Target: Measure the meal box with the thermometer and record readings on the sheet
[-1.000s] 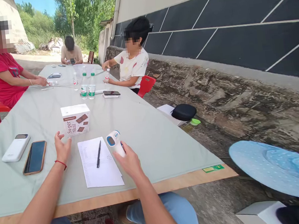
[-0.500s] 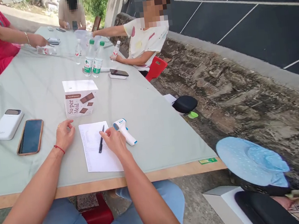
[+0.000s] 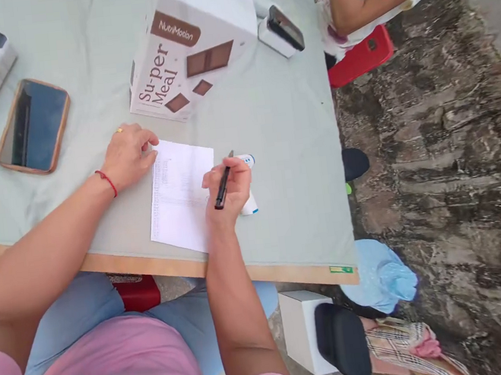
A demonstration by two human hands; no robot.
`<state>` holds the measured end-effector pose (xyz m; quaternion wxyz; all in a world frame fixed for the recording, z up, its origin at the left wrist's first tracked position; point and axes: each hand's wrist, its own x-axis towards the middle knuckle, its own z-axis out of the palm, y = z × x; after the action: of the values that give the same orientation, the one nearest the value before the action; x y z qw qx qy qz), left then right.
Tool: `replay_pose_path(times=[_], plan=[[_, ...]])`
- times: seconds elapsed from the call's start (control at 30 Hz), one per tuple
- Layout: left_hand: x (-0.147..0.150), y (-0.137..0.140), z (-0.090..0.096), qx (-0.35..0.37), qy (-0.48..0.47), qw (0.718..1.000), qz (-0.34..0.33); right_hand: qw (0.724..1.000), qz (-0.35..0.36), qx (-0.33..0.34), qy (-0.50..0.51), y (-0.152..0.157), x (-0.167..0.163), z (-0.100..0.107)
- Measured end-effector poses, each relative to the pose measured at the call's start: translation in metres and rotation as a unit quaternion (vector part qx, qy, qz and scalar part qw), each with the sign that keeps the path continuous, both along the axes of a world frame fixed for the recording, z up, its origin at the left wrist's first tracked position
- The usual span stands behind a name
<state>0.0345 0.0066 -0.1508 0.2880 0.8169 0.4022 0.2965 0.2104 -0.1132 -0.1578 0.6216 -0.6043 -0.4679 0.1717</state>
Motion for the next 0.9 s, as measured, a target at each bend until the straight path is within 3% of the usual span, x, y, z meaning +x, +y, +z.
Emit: replay_pose_path(times=[0.27,0.4,0.6,0.9], plan=[[-0.008,-0.005,0.005,-0.003,0.09,0.993,-0.074,0.995,0.048,-0.082,0.041,-0.009,-0.021,0.009],[-0.011,-0.004,0.012,-0.028,0.092,0.991,-0.098,0.99,0.064,-0.093,0.082,-0.013,-0.029,0.01],[-0.011,-0.006,0.015,-0.031,0.099,0.989,-0.105,0.984,0.057,-0.149,0.074,-0.013,-0.039,0.01],[-0.01,-0.008,0.013,-0.015,0.108,0.989,-0.102,0.984,-0.01,-0.173,0.031,-0.006,-0.044,0.008]])
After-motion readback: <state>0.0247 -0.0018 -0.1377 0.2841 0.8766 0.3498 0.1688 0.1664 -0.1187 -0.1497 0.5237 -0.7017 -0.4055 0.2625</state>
